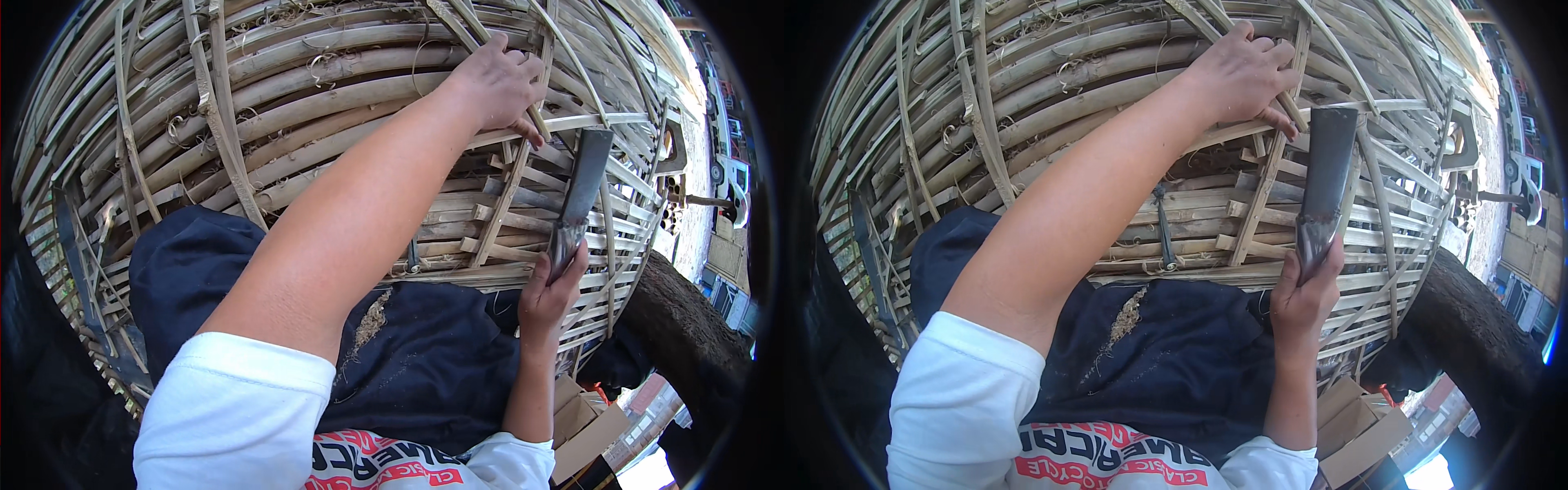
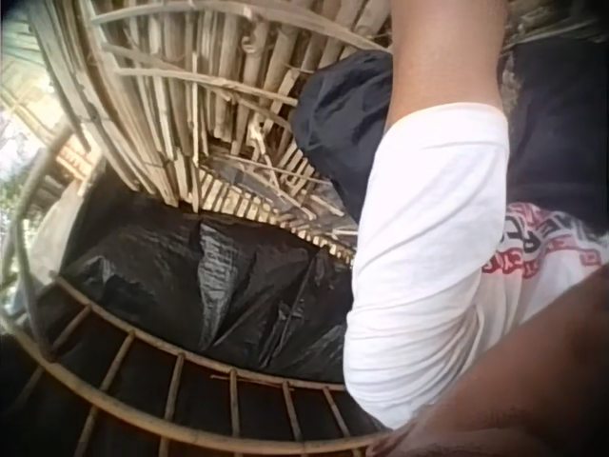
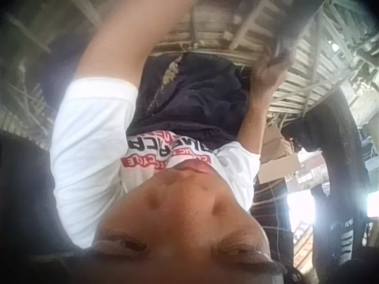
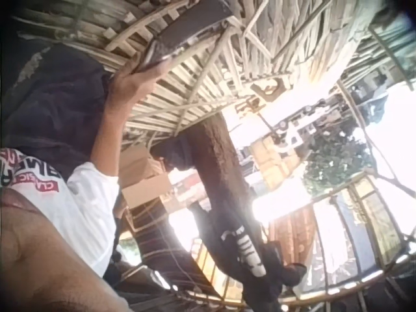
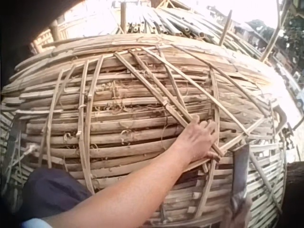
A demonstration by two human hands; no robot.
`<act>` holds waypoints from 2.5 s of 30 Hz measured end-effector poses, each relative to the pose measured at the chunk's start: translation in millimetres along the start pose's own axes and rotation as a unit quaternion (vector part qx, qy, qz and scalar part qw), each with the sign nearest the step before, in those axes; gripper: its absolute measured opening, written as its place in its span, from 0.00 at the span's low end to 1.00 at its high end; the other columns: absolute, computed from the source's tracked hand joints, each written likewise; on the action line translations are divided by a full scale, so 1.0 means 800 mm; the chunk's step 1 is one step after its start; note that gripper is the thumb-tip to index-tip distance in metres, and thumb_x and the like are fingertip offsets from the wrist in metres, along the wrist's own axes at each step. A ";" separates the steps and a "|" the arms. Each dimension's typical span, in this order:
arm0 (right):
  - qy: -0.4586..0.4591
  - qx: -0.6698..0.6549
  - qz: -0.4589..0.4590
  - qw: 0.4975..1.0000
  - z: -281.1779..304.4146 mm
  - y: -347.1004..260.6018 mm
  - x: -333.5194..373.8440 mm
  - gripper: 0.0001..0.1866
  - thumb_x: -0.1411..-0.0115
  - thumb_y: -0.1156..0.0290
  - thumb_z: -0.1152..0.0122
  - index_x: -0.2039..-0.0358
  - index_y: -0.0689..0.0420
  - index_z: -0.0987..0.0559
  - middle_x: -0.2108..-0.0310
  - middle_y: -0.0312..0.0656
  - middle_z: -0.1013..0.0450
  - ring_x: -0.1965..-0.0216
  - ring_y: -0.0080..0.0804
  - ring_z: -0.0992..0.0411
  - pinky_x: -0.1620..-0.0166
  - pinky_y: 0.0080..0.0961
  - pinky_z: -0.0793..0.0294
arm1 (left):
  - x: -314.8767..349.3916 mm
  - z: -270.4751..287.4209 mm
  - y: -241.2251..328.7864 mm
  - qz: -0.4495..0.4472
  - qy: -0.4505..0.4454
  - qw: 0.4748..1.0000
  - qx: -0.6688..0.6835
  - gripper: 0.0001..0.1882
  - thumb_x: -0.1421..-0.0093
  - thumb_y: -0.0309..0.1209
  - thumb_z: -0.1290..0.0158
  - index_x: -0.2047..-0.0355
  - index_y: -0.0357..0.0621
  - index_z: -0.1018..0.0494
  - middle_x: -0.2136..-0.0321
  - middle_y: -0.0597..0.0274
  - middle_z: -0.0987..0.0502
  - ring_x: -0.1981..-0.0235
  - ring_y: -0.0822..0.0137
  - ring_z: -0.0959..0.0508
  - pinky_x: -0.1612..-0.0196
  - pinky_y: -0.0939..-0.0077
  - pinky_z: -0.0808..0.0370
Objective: The person trims and weaves bamboo strips into a large circular structure using a metal tool.
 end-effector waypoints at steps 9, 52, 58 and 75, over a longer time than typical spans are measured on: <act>-0.077 0.053 -0.097 0.991 -0.010 0.029 0.000 0.25 0.29 0.65 0.46 0.37 0.64 0.35 0.59 0.62 0.24 0.61 0.57 0.22 0.57 0.38 0.25 | -0.003 -0.006 0.001 0.006 -0.061 0.998 -0.003 0.39 0.51 0.74 0.51 0.55 0.56 0.20 0.56 0.64 0.24 0.50 0.65 0.23 0.43 0.57 0.37; -0.030 -0.009 -0.085 0.996 -0.017 0.005 -0.001 0.27 0.31 0.65 0.43 0.39 0.66 0.36 0.59 0.67 0.24 0.58 0.67 0.24 0.58 0.47 0.25 | -0.004 -0.004 0.000 0.023 -0.073 0.994 0.075 0.38 0.49 0.67 0.43 0.49 0.52 0.22 0.54 0.56 0.25 0.48 0.60 0.25 0.39 0.50 0.40; -0.003 -0.038 -0.066 0.997 -0.011 0.007 0.013 0.28 0.28 0.63 0.46 0.38 0.68 0.39 0.65 0.51 0.27 0.72 0.42 0.27 0.66 0.36 0.26 | -0.005 0.004 0.005 0.012 -0.069 0.995 0.072 0.35 0.47 0.64 0.43 0.51 0.50 0.22 0.54 0.57 0.26 0.49 0.60 0.25 0.38 0.50 0.40; -0.122 0.100 -0.111 0.981 -0.024 0.016 -0.012 0.28 0.31 0.62 0.42 0.39 0.66 0.37 0.61 0.62 0.23 0.61 0.56 0.20 0.59 0.39 0.23 | -0.003 -0.001 -0.003 0.009 -0.083 0.995 0.058 0.32 0.45 0.61 0.42 0.52 0.49 0.22 0.53 0.57 0.26 0.49 0.60 0.25 0.41 0.51 0.38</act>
Point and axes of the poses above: each hand's wrist, its own x-axis away from the middle knuckle, its own z-axis out of the back of the hand, y = z × x, the point moved 8 cm from there along -x, towards the middle knuckle
